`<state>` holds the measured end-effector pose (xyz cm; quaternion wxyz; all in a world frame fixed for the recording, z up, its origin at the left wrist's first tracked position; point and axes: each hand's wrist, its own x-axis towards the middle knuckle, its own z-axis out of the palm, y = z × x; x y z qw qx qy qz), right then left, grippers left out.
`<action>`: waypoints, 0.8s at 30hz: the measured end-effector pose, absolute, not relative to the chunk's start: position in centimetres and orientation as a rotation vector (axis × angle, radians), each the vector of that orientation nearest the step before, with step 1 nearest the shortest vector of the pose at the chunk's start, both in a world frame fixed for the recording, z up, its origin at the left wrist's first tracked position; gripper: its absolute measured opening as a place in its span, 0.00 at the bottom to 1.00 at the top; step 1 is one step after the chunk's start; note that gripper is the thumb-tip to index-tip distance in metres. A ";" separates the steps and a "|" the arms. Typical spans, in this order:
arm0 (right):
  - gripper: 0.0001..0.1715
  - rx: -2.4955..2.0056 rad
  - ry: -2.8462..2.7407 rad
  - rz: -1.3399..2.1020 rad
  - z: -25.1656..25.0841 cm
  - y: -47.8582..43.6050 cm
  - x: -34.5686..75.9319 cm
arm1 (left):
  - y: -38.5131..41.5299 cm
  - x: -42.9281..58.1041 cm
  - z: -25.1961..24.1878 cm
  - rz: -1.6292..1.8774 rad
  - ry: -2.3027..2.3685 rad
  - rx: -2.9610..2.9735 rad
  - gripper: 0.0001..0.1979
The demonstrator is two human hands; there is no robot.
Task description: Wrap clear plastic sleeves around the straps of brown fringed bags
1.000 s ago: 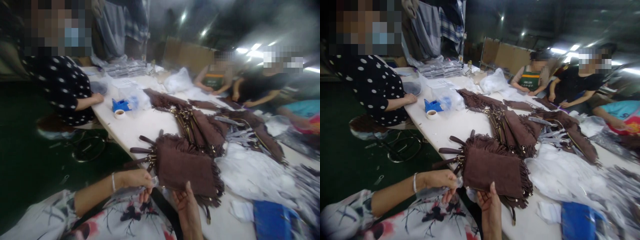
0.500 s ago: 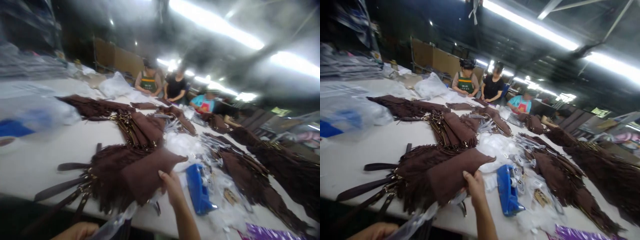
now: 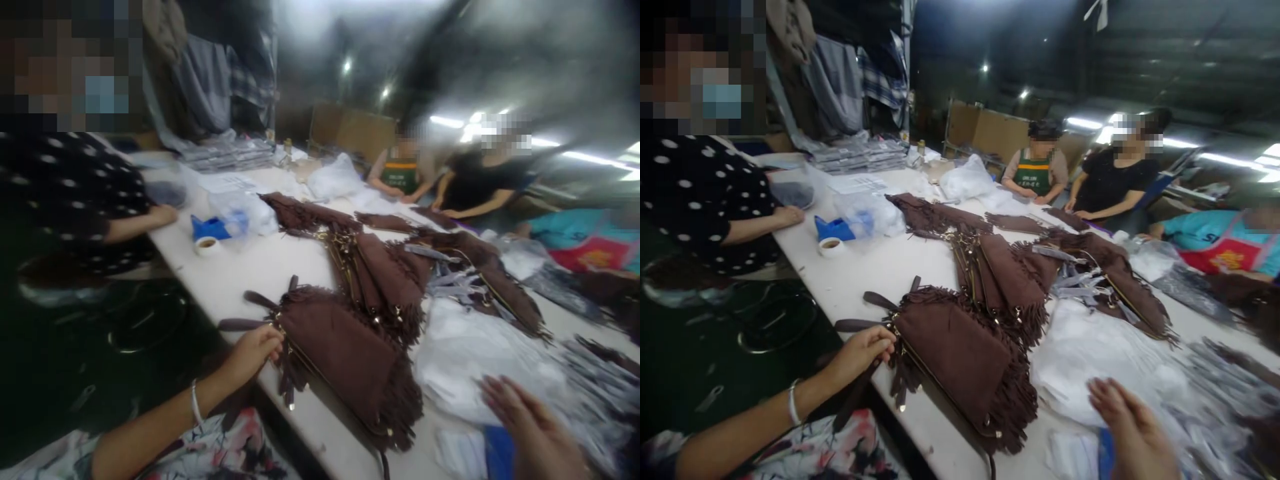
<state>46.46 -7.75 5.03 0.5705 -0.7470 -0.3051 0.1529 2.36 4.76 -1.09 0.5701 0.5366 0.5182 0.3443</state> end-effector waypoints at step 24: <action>0.09 -1.749 -2.122 -0.024 -1.5 -4.6 24.6 | 8.3 -0.9 2.1 0.411 1.168 2.589 0.05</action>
